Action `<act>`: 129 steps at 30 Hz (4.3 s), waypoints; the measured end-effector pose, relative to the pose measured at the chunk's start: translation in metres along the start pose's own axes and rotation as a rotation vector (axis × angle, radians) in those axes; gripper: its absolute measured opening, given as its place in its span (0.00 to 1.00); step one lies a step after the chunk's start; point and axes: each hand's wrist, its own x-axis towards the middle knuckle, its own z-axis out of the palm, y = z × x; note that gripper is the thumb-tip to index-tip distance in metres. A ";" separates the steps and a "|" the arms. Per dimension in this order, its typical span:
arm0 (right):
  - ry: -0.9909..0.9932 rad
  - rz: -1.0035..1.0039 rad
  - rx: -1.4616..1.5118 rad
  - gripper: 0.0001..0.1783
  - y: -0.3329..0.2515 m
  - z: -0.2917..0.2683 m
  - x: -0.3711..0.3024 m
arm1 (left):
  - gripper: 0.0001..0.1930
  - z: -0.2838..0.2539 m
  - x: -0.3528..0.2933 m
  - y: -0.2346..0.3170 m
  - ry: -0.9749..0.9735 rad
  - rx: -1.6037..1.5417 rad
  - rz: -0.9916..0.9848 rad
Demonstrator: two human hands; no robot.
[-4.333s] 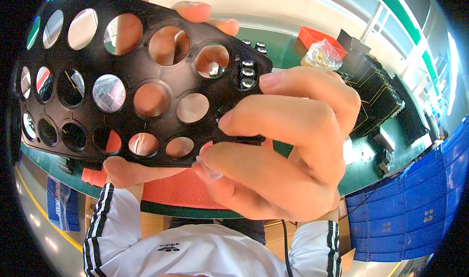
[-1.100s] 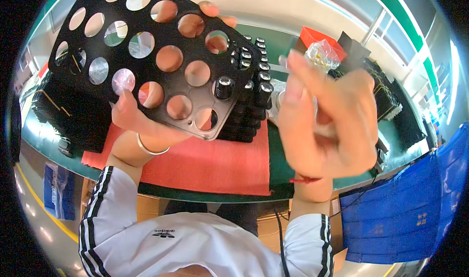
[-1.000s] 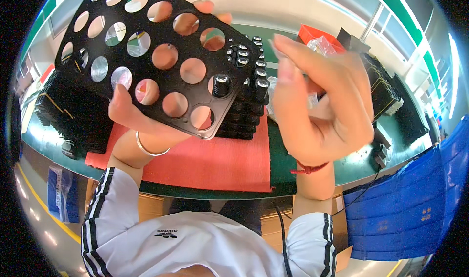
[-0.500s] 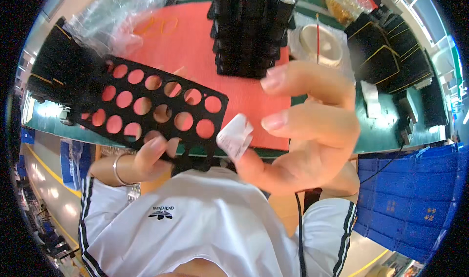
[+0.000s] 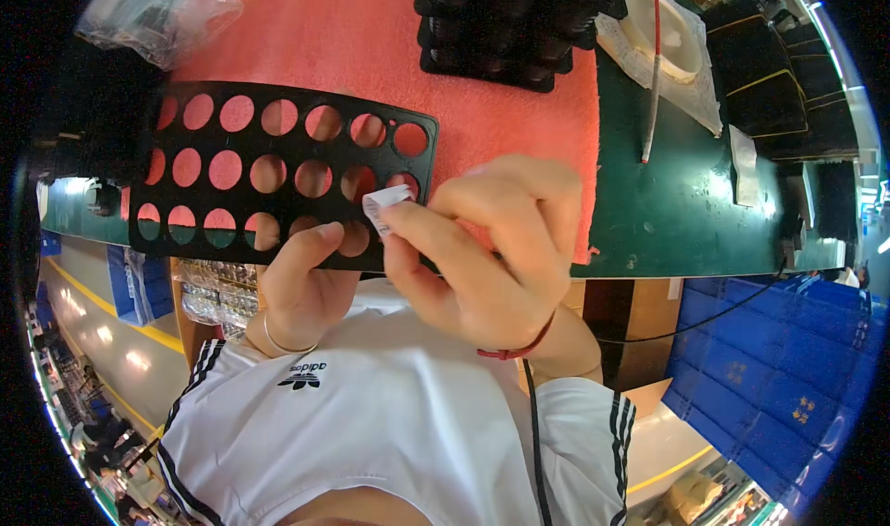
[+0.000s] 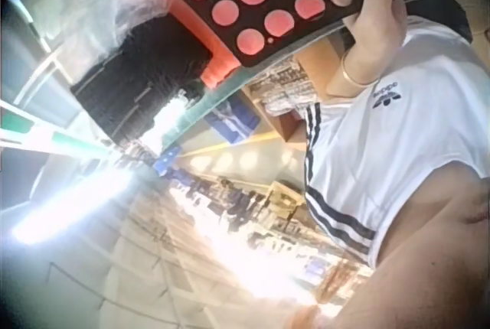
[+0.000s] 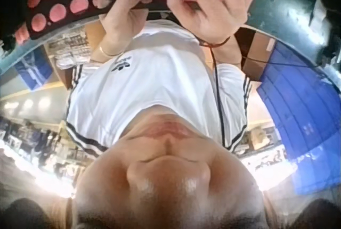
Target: Peeling a label from a tray and applying glue to the threads of flashlight or LED housings with a brush.
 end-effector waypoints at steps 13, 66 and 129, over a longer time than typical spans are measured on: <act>-0.145 0.128 0.090 0.16 -0.011 0.019 -0.011 | 0.10 0.003 0.000 0.006 0.120 0.085 -0.180; -0.096 0.293 0.217 0.18 -0.009 0.008 -0.012 | 0.05 -0.008 0.005 0.026 0.140 0.639 -0.667; -0.013 0.343 0.275 0.11 -0.001 0.001 -0.017 | 0.24 0.018 -0.005 0.004 0.427 0.224 -0.143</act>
